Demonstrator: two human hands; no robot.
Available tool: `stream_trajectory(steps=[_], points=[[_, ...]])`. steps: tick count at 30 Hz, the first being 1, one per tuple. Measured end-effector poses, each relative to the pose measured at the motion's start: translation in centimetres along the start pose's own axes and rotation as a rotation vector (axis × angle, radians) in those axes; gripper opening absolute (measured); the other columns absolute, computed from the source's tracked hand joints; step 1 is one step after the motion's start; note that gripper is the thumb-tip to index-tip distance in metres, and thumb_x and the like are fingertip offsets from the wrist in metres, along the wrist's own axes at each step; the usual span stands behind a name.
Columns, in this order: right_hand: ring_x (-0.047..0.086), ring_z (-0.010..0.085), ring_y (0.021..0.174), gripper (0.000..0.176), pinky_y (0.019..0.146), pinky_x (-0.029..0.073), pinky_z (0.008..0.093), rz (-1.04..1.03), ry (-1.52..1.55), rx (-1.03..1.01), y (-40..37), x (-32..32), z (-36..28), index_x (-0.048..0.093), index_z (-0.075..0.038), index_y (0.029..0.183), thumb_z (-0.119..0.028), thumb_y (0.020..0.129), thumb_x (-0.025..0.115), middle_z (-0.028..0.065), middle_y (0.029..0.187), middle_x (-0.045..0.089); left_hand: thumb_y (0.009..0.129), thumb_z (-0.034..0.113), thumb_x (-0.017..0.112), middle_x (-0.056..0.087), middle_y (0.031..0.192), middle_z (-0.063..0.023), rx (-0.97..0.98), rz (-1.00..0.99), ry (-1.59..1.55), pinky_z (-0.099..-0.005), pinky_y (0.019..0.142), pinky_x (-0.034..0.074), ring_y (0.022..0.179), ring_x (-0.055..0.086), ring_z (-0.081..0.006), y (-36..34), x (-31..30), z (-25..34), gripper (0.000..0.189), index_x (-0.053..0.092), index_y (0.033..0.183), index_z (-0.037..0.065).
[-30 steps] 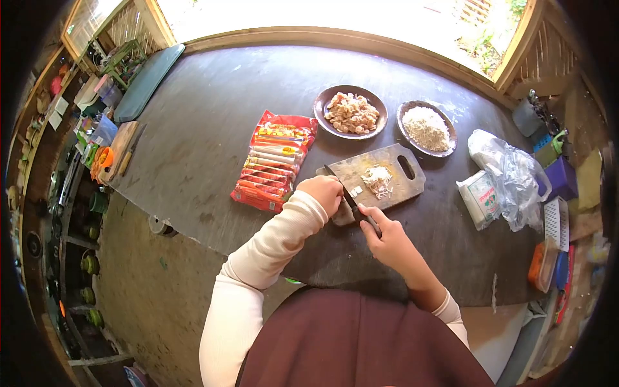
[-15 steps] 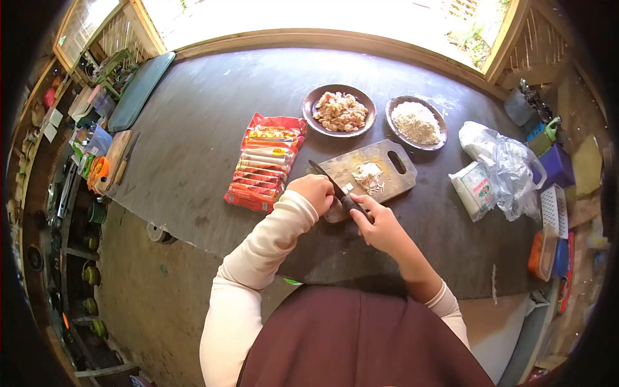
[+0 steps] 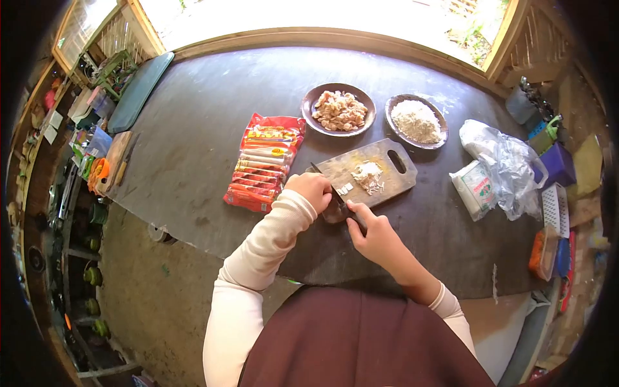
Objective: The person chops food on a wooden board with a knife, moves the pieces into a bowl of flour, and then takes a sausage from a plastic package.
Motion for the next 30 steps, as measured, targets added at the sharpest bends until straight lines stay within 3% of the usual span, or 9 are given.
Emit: stream_trajectory(steps=[5,7,8,10,13,20,25,29,30], points=[[0.063,0.0366,0.062,0.026,0.056,0.047,0.0368,-0.002,0.061,-0.035,1.0,-0.6,0.1,0.054,0.0,0.11,-0.01,0.086,0.055,0.0263,0.069,0.059,0.072,0.019,0.063,0.066,0.079,-0.0087,0.016,0.0,-0.017,-0.0376,0.072,0.05,0.078,0.063,-0.0278,0.1,0.3,-0.2,0.014,0.069,0.076,0.007],[0.043,0.0143,0.047,0.031,0.049,0.038,0.0291,-0.038,0.121,0.002,1.0,-0.5,0.9,0.051,-0.005,0.118,-0.011,0.088,0.055,0.0137,0.058,0.051,0.072,0.02,0.064,0.066,0.08,-0.0082,0.034,-0.005,-0.027,-0.0374,0.072,0.05,0.078,0.063,-0.0276,0.0,0.4,-0.3,0.013,0.069,0.077,0.008],[0.043,0.0143,0.047,0.031,0.049,0.038,0.0291,-0.039,0.121,0.0,0.8,-0.7,0.9,0.051,-0.005,0.118,-0.011,0.088,0.055,0.0137,0.058,0.051,0.073,0.02,0.064,0.066,0.08,-0.007,0.044,0.011,-0.01,-0.0378,0.071,0.049,0.079,0.063,-0.0269,0.0,0.4,-0.3,0.013,0.069,0.077,0.009],[0.063,0.035,0.06,0.029,0.056,0.046,0.0368,-0.089,0.091,0.065,0.3,-1.0,0.0,0.051,-0.001,0.114,-0.01,0.087,0.054,0.0259,0.068,0.058,0.073,0.021,0.063,0.066,0.08,-0.0059,0.047,0.026,0.005,-0.0382,0.071,0.049,0.079,0.063,-0.0262,-0.2,0.2,0.0,0.013,0.069,0.077,0.01],[0.062,0.0357,0.06,0.03,0.056,0.046,0.0374,-0.107,0.03,0.081,-0.2,-1.1,-0.5,0.049,-0.002,0.116,-0.01,0.087,0.054,0.0258,0.067,0.058,0.075,0.025,0.062,0.067,0.082,-0.0021,-0.01,0.003,0.08,-0.0389,0.073,0.043,0.083,0.063,-0.0232,-0.4,-0.2,0.3,0.015,0.07,0.079,0.013],[0.061,0.0391,0.06,0.031,0.056,0.046,0.0403,-0.083,-0.012,0.044,-0.4,-0.4,-0.6,0.049,-0.002,0.115,-0.011,0.086,0.054,0.0252,0.064,0.058,0.075,0.025,0.062,0.067,0.081,-0.0021,-0.01,-0.018,0.075,-0.039,0.075,0.042,0.082,0.063,-0.0232,-0.3,0.1,0.0,0.015,0.069,0.079,0.012],[0.06,0.0409,0.062,0.03,0.057,0.047,0.0423,0.012,-0.111,-0.092,0.2,0.5,-0.1,0.05,-0.002,0.115,-0.011,0.086,0.054,0.0261,0.065,0.059,0.074,0.026,0.063,0.067,0.08,-0.0025,-0.04,-0.033,0.105,-0.0387,0.074,0.042,0.08,0.063,-0.0234,-0.3,-0.1,0.2,0.016,0.07,0.079,0.013],[0.061,0.0414,0.064,0.029,0.057,0.047,0.0425,-0.04,0.023,-0.01,0.8,-0.2,0.0,0.05,-0.003,0.114,-0.011,0.087,0.054,0.0269,0.065,0.058,0.074,0.026,0.064,0.067,0.08,-0.0024,-0.019,-0.001,0.093,-0.038,0.072,0.044,0.08,0.064,-0.0233,-0.2,0.1,0.1,0.015,0.069,0.08,0.013],[0.056,0.0357,0.055,0.03,0.054,0.044,0.0386,-0.056,0.081,0.018,0.7,-0.3,0.3,0.049,-0.004,0.116,-0.011,0.087,0.054,0.0231,0.063,0.057,0.074,0.026,0.064,0.067,0.08,-0.0024,-0.016,0.002,0.095,-0.038,0.072,0.044,0.08,0.064,-0.0233,-0.2,0.2,0.1,0.015,0.069,0.08,0.013]])
Point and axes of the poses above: each hand's wrist, its own y-axis towards the middle knuckle, its own x-axis out of the palm, z = x × y, the point moved 5 cm from there along y, towards the middle knuckle
